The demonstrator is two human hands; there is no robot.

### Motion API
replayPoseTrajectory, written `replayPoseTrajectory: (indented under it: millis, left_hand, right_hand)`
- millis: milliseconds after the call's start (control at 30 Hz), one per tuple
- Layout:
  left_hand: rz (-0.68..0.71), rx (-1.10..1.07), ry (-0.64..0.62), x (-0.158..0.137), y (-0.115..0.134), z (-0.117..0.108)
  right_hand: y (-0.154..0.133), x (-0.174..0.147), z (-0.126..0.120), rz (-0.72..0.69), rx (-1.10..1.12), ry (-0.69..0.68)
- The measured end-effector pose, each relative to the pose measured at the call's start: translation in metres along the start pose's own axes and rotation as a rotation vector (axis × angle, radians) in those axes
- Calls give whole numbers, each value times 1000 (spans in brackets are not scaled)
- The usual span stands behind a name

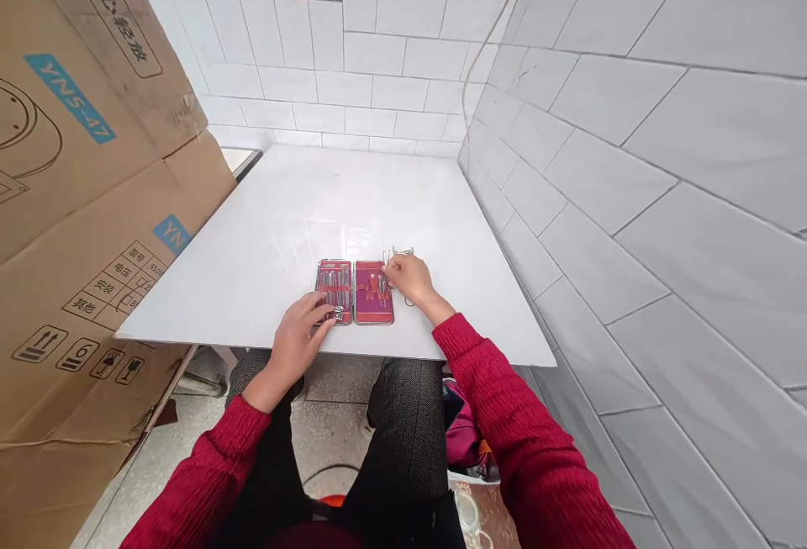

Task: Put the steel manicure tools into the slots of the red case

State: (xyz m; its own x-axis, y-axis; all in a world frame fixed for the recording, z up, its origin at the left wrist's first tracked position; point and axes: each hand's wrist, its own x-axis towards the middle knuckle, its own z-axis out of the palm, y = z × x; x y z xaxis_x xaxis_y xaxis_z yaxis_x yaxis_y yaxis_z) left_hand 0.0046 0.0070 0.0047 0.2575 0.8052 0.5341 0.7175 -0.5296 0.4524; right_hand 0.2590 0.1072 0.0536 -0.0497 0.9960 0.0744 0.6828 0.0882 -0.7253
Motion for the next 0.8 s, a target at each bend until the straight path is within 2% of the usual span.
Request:
replayPoseTrajectory:
  millis: [200, 333, 500, 633, 800]
  left_hand:
    - [-3, 19, 10, -12, 5, -8]
    - [4, 39, -29, -11, 0, -15]
    - [6, 10, -47, -6, -5, -19]
    - [47, 22, -36, 26, -15, -18]
    - [-17, 96, -70, 89, -35, -5]
  right_hand:
    - [0, -7, -1, -44, -187, -38]
    - [4, -3, 3, -19, -257, -67]
    - [-5, -3, 4, 48, -293, -110]
    - [-8, 2, 2, 128, -259, -141]
    - [-4, 8, 1, 92, -159, -157]
